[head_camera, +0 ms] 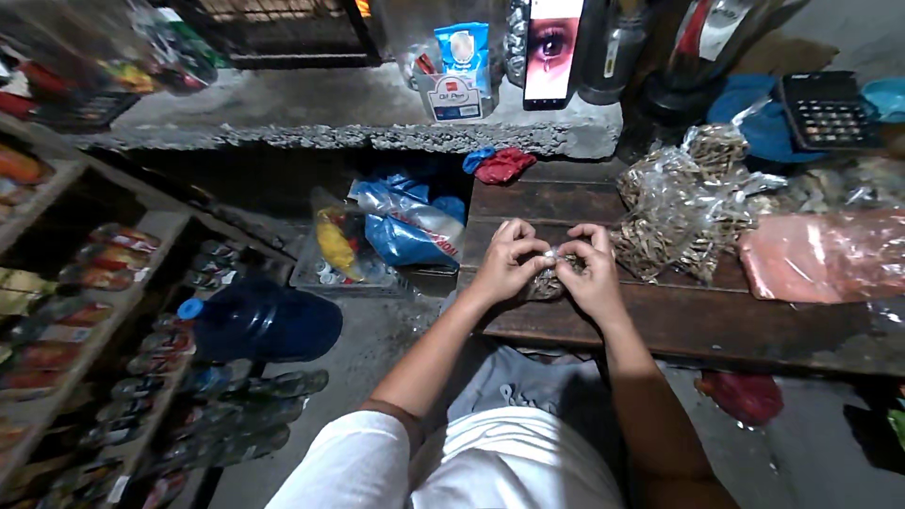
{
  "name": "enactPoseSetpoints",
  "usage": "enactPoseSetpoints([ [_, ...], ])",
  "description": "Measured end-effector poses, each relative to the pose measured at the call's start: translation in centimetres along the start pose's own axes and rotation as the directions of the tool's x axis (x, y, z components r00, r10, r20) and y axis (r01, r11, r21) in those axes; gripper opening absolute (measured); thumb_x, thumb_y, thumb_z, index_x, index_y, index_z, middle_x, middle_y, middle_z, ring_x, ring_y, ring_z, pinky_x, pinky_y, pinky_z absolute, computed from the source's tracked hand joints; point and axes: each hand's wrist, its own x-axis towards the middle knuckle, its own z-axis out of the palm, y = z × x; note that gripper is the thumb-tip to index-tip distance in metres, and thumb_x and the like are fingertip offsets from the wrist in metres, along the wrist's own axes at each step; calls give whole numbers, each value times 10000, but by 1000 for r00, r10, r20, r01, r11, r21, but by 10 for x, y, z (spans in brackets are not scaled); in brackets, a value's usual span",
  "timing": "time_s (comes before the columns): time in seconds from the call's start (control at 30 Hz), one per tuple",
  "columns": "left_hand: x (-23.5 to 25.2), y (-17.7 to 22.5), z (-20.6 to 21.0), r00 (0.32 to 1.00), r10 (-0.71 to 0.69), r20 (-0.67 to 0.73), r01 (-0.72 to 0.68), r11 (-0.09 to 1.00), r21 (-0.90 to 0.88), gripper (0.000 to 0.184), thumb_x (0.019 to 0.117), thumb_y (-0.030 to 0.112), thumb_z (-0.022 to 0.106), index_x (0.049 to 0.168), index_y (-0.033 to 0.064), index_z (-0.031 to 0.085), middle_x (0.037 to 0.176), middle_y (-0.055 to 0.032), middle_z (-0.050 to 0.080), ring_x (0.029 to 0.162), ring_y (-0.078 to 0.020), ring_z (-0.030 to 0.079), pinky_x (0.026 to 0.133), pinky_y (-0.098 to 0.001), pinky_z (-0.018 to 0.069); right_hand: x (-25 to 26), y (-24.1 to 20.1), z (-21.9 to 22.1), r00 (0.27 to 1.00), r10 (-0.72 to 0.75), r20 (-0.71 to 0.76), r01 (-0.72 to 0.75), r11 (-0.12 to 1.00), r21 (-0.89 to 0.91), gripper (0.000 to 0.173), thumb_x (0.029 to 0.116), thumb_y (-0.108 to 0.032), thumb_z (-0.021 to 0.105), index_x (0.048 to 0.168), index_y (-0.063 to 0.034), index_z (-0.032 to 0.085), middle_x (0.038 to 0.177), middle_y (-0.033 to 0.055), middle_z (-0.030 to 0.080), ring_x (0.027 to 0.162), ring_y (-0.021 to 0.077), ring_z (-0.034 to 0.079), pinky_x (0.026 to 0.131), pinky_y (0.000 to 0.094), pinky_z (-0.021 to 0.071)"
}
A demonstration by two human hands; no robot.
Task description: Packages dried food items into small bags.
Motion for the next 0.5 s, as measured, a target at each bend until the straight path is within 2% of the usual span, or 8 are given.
enactPoseSetpoints([
  [0.1, 1, -1, 2, 995, -66, 80, 77, 986, -148, 199, 938, 150, 666, 894, -32, 732, 965, -86, 610, 1002, -148, 547, 930, -292, 444, -2, 4, 1, 998, 42, 41, -44, 998, 48, 147, 854, -134, 655, 874, -7, 726, 1273, 191, 587, 1246, 350, 513, 1069, 614, 342],
  [0.2, -2, 0, 10, 965, -237, 117, 262, 910, -320, 124, 946, 75, 643, 913, -43, 668, 1010, -65, 606, 957, -65, 570, 861, -217, 485, -4, 10, 4, 998, 61, 22, -63, 993, 98, 154, 855, -130, 638, 883, -1, 717, 1265, 185, 589, 1221, 314, 531, 1039, 567, 391],
  [0.27, -3, 2, 16, 909, -399, 121, 411, 809, -421, 49, 947, 37, 648, 959, -10, 655, 1035, -41, 617, 908, -38, 591, 807, -209, 513, -6, 14, 7, 999, 50, -8, -49, 989, 142, 136, 846, -110, 631, 865, 2, 706, 1235, 159, 588, 1165, 207, 555, 976, 375, 480],
  [0.3, -3, 3, 17, 886, -451, 110, 449, 771, -451, 37, 946, 29, 650, 971, 4, 660, 1038, -29, 628, 896, -31, 600, 799, -209, 521, -7, 16, 8, 999, 37, -17, -34, 985, 170, 129, 843, -98, 629, 853, 10, 700, 1224, 157, 587, 1148, 174, 559, 956, 314, 492],
  [0.4, -3, 2, 15, 881, -461, 111, 456, 760, -463, 38, 930, 5, 644, 895, 8, 660, 1023, -20, 628, 929, -25, 599, 828, -205, 518, -8, 17, 11, 999, 38, -24, -33, 979, 199, 138, 848, -88, 627, 860, 28, 701, 1214, 167, 591, 1129, 170, 563, 942, 303, 492],
  [0.5, -3, 2, 14, 872, -466, 147, 474, 733, -488, 44, 934, -12, 637, 916, 18, 663, 944, 17, 655, 851, -2, 616, 792, -192, 531, -10, 17, 11, 998, 60, -19, -55, 981, 185, 152, 859, -103, 620, 867, 24, 703, 1225, 171, 596, 1135, 194, 564, 952, 339, 485],
])
